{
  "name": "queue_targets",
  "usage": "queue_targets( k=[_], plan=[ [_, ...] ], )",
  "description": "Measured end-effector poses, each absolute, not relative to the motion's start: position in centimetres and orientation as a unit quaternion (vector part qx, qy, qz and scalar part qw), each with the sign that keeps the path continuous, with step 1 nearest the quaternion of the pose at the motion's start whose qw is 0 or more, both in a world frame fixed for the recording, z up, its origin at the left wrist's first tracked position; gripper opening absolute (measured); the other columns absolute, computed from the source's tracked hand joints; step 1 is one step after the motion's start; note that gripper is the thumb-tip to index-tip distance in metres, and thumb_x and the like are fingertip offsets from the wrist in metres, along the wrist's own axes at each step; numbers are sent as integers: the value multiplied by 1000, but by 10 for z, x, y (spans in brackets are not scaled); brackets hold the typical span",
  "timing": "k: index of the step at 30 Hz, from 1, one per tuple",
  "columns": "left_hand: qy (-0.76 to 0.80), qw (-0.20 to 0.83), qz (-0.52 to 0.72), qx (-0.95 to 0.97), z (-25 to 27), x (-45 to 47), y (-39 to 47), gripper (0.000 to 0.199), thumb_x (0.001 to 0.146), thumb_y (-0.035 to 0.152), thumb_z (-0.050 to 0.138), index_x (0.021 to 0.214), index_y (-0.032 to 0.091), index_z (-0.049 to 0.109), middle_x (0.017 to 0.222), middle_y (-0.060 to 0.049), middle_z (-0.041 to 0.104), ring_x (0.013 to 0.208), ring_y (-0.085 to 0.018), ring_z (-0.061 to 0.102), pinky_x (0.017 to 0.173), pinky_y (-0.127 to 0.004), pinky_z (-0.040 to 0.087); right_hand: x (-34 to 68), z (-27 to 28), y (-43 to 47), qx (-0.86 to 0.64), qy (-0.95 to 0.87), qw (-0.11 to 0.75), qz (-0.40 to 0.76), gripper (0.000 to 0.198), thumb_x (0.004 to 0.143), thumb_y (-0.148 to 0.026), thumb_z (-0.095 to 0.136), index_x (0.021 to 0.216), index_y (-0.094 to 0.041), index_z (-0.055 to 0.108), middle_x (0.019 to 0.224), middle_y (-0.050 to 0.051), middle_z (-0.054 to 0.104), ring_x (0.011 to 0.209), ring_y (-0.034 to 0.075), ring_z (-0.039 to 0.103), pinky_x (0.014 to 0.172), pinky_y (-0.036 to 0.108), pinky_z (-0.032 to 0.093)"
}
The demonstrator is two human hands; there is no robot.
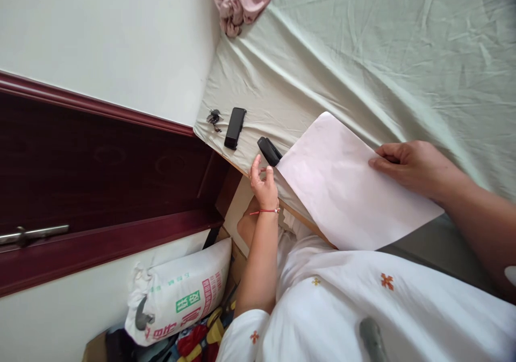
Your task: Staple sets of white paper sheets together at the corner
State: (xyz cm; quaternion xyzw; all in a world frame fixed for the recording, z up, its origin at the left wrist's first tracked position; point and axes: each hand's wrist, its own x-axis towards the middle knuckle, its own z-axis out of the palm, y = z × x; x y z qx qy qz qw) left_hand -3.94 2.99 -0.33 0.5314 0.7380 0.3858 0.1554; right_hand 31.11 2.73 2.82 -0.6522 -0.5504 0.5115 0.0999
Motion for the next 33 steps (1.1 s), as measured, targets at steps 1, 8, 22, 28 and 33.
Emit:
queue_targets(
  k=[1,8,22,28,33],
  plan=[
    [720,122,386,563,-1,-39,29,47,95,36,59,140,22,61,151,-15,56,123,-22,64,88,-29,57,311,29,27,-653,-547,100,514,26,87,-47,56,85,-26,71,71,0,73,66,20,65,61,31,44],
    [664,90,349,656,10,-34,29,32,101,35,52,120,21,75,138,-12,70,135,-23,63,120,-42,45,311,30,27,-652,-546,115,514,27,85,-48,57,83,-25,71,69,1,73,64,20,64,59,31,44],
    [638,36,324,698,3,-47,33,33,101,36,53,115,23,79,131,-9,75,137,-23,60,123,-47,41,311,27,27,-652,-538,121,521,26,85,-47,58,82,-25,71,69,1,72,62,19,62,58,30,43],
    [654,23,298,695,3,-44,31,30,99,34,54,113,25,79,131,-10,75,139,-25,59,124,-51,35,312,29,28,-654,-540,114,518,26,84,-48,58,83,-25,71,70,1,73,64,20,63,60,31,44],
    [666,-1,257,700,4,-40,28,33,94,20,54,113,28,79,132,-8,75,140,-26,59,129,-55,22,310,30,28,-652,-552,123,505,26,81,-48,57,79,-25,70,65,2,71,62,22,63,57,32,43]
  ],
)
